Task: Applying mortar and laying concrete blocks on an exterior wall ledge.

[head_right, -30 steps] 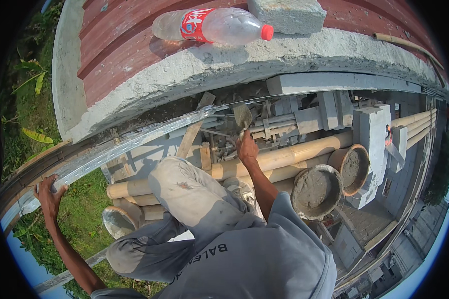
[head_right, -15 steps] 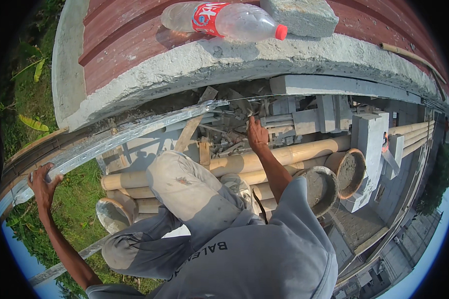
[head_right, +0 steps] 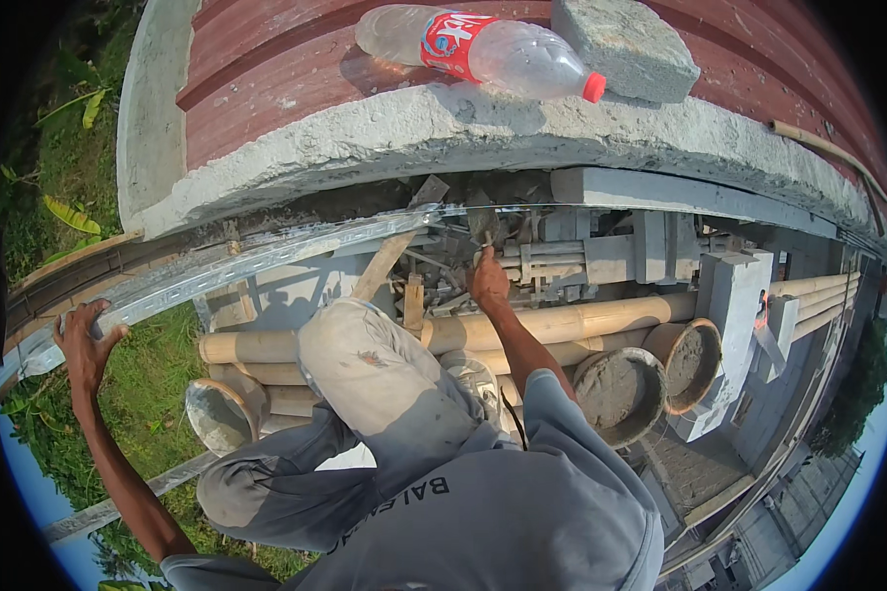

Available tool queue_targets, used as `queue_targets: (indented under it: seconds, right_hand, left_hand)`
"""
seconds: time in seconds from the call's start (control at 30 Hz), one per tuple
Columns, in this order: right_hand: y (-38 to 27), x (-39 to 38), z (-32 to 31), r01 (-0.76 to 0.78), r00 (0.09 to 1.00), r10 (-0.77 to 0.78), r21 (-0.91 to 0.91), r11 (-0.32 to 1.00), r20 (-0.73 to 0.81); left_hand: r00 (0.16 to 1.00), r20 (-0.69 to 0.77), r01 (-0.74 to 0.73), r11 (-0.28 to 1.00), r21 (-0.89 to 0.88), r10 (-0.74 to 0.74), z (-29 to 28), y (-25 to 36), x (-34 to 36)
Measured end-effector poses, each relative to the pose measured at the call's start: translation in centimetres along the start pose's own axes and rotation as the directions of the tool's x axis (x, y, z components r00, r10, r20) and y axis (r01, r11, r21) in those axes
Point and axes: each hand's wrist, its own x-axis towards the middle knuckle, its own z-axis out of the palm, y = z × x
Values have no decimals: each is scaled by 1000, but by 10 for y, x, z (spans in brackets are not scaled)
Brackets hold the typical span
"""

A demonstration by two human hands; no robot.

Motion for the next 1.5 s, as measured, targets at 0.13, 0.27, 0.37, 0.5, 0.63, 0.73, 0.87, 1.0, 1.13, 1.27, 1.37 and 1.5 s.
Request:
queue_targets:
  seconds: [0.13, 0.27, 0.37, 0.5, 0.63, 0.73, 0.87, 1.0, 1.13, 1.27, 1.37, 1.5]
  right_hand:
    - [15, -34, -32, 45, 999, -45, 14, 999, 6]
    - [16, 1, -44, 20, 996, -7, 159, 987, -86]
    - [-26, -2, -21, 51, 998, -42, 186, 981, -51]
    - [-11, -39, -23, 142, 981, -138, -22, 990, 135]
    - [9, -14, -43, -69, 995, 73, 65, 996, -68]
    - [-21, 1, -34, -5, 987, 8, 23, 1000, -162]
    - [-48, -30, -29, 59, 998, -59, -82, 995, 9]
    - [-1, -24, -56, -50, 997, 48, -33, 998, -62]
    - [10, -12, -48, -73, 986, 61, -70, 995, -153]
    - [-20, -53, -37, 168, 986, -167, -167, 972, 16]
    - [8, -49, -40, 79, 996, -83, -88, 993, -44]
    - [26, -32, -43, -221, 959, 231, 75, 972, -164]
  left_hand:
    - [998, 46, 46, 999, 1, -46, -2, 2, -7]
    - [996, 70, 61, 998, -12, -60, -10, 12, -1]
    - [996, 67, 59, 998, -16, -58, -10, 13, 0]
    - [1000, -28, 4, 1000, 3, -4, 1, 1, -6]
    - [992, 109, 68, 998, -8, -67, -12, 12, 0]
    - [992, 98, 82, 997, -14, -80, -9, 11, 1]
    - [995, 77, 62, 998, -4, -61, -4, 6, -2]
    - [1000, -19, -17, 1000, -8, 17, 2, 2, -4]
    - [998, 54, 35, 999, -16, -34, 0, 1, 0]
    - [1000, 11, 16, 1000, 21, -16, 7, -9, -8]
    - [1000, 15, 0, 1000, 31, -1, 10, -10, -3]
    - [999, 37, 13, 1000, 18, -13, 3, -7, -4]
